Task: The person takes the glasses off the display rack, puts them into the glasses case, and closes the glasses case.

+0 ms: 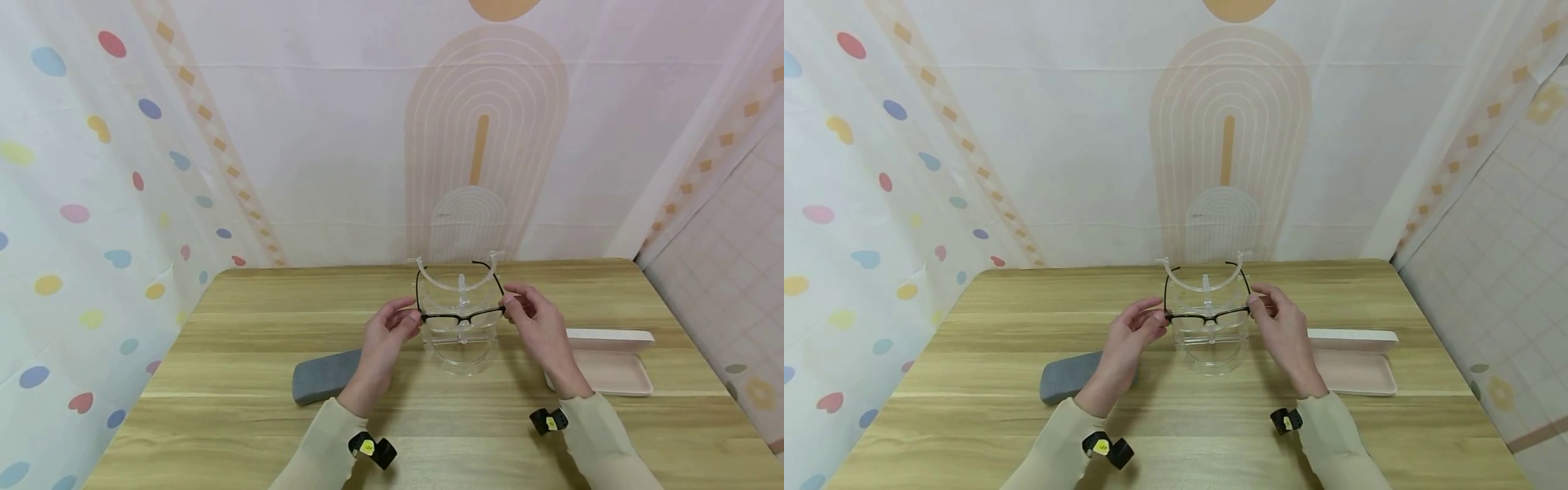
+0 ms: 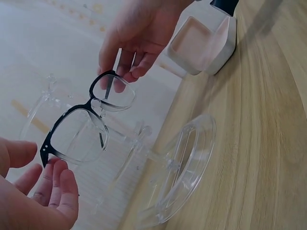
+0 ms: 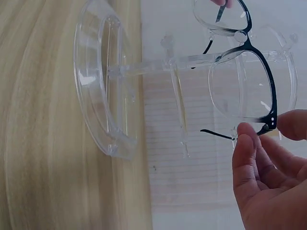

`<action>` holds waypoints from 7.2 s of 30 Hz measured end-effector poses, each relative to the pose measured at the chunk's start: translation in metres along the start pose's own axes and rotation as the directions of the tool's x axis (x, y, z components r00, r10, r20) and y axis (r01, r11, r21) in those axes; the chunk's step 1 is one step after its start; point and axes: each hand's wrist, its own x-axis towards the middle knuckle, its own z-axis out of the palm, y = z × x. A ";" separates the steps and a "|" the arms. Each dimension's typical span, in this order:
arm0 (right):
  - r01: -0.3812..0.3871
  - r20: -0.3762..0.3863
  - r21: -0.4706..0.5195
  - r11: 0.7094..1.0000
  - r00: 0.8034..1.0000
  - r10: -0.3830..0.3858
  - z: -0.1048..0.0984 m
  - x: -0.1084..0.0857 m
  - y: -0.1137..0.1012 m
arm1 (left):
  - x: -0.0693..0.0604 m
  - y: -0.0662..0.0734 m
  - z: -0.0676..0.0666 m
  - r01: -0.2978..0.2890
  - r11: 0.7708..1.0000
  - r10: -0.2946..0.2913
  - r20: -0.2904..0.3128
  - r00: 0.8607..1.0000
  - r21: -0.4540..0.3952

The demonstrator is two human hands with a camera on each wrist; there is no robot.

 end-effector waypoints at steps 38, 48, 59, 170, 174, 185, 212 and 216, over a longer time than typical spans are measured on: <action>0.063 0.069 0.053 0.997 0.995 -0.067 -0.017 -0.036 -0.005 | -0.036 0.004 -0.007 0.070 0.997 -0.067 0.076 0.995 -0.032; 0.033 0.090 0.041 0.999 0.995 -0.036 -0.019 -0.052 -0.002 | -0.046 -0.003 -0.014 0.123 0.992 -0.124 0.115 0.986 0.013; 0.000 0.130 0.109 0.994 0.991 -0.015 -0.019 -0.063 -0.002 | -0.052 -0.006 -0.019 0.124 0.992 -0.128 0.142 0.982 0.037; 0.458 -0.106 0.043 0.888 0.886 -0.452 0.000 -0.077 -0.009 | -0.061 0.005 -0.007 -0.167 0.985 0.164 -0.059 0.985 -0.043; 0.459 -0.106 0.059 0.886 0.886 -0.452 0.002 -0.077 -0.010 | -0.062 0.007 -0.007 -0.171 0.985 0.168 -0.078 0.983 -0.034; 0.495 -0.119 0.079 0.865 0.866 -0.485 0.003 -0.077 -0.008 | -0.062 0.006 -0.005 -0.260 0.965 0.256 -0.075 0.964 -0.037; 0.458 -0.124 0.069 0.886 0.885 -0.448 0.002 -0.079 -0.012 | -0.064 0.004 -0.008 -0.234 0.970 0.236 -0.029 0.971 0.064; 0.466 -0.126 0.063 0.882 0.881 -0.456 0.002 -0.079 -0.012 | -0.064 0.004 -0.008 -0.240 0.969 0.242 -0.016 0.970 0.063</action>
